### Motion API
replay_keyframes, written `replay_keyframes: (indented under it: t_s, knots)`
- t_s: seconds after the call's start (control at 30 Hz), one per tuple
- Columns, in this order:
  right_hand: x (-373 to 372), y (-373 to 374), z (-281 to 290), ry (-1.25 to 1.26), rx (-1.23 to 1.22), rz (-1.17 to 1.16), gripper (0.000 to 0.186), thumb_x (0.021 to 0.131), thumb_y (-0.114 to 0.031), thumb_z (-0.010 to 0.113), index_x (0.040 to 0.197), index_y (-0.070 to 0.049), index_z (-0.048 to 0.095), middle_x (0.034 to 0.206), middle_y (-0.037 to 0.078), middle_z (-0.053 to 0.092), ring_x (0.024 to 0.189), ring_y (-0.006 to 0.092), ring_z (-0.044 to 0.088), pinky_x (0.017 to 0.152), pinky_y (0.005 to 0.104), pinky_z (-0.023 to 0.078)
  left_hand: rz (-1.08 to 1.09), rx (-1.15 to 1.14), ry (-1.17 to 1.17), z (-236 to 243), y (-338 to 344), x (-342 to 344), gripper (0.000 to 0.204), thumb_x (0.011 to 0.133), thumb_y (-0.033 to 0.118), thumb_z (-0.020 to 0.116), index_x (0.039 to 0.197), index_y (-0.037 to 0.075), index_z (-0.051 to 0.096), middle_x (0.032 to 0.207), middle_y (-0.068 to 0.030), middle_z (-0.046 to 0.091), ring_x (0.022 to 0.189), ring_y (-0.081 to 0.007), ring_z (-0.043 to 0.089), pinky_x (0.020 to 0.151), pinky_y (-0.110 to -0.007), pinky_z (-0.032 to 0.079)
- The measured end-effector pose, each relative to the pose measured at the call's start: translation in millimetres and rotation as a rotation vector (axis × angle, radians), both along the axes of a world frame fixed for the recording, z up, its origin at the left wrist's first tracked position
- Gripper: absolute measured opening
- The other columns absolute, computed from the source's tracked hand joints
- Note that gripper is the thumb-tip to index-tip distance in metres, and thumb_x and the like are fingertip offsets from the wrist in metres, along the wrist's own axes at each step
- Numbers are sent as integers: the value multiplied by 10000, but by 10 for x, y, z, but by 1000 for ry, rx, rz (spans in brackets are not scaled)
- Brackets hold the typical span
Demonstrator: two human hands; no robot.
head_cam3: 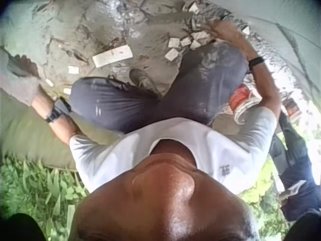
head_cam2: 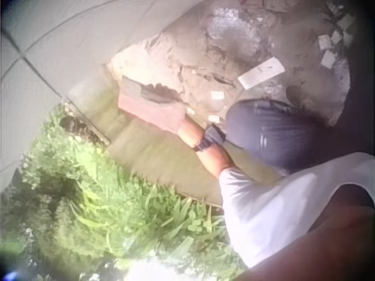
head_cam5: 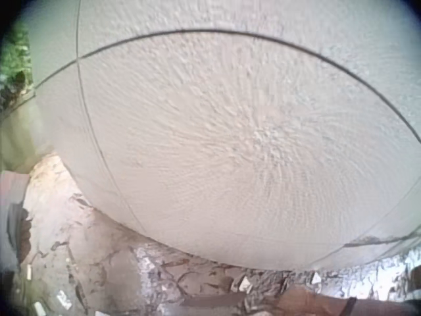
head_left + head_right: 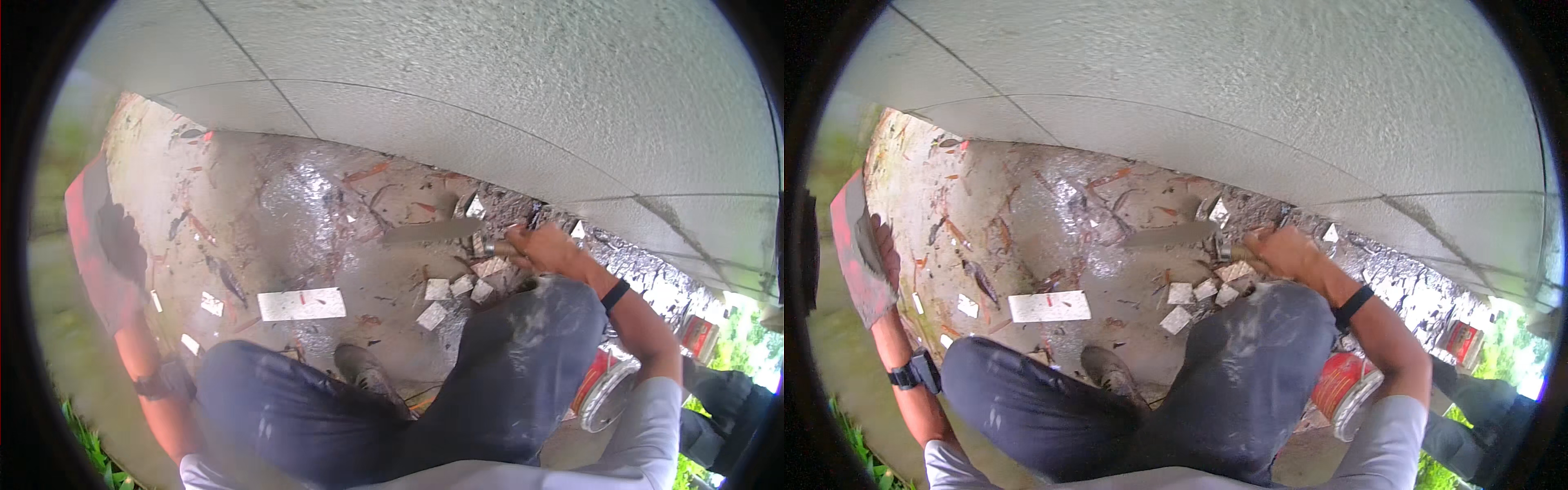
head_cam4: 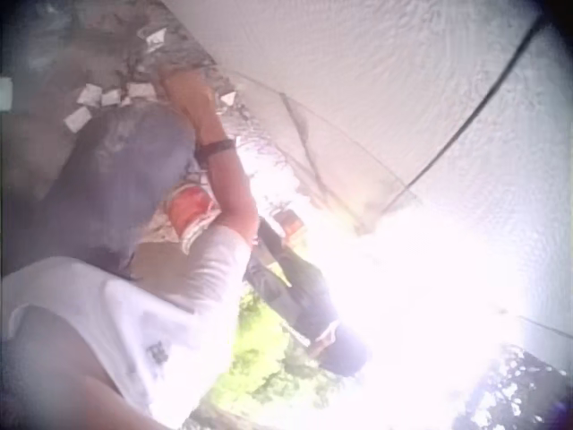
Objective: Applying mortar to an exterior wall and smoothing it with a trowel and float.
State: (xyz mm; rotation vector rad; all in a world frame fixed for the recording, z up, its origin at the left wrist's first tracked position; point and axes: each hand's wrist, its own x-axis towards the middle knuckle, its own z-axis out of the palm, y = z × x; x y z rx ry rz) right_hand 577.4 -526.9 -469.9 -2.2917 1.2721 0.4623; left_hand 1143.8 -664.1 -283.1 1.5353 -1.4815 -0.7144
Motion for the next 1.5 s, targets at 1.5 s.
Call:
replay_keyframes:
  t_s: [1.5]
  knots:
    - [-710, 1487, 250, -17, 248, -678, 616, 826, -173, 582, 1392, -99, 351, 1094, 265, 610, 935, 423, 626, 872, 511, 484, -405, 924, 1148, -221, 945, -1580, 264, 981, 255, 446, 1130, 39, 417, 742, 9, 363, 589, -86, 355, 507, -264, 371]
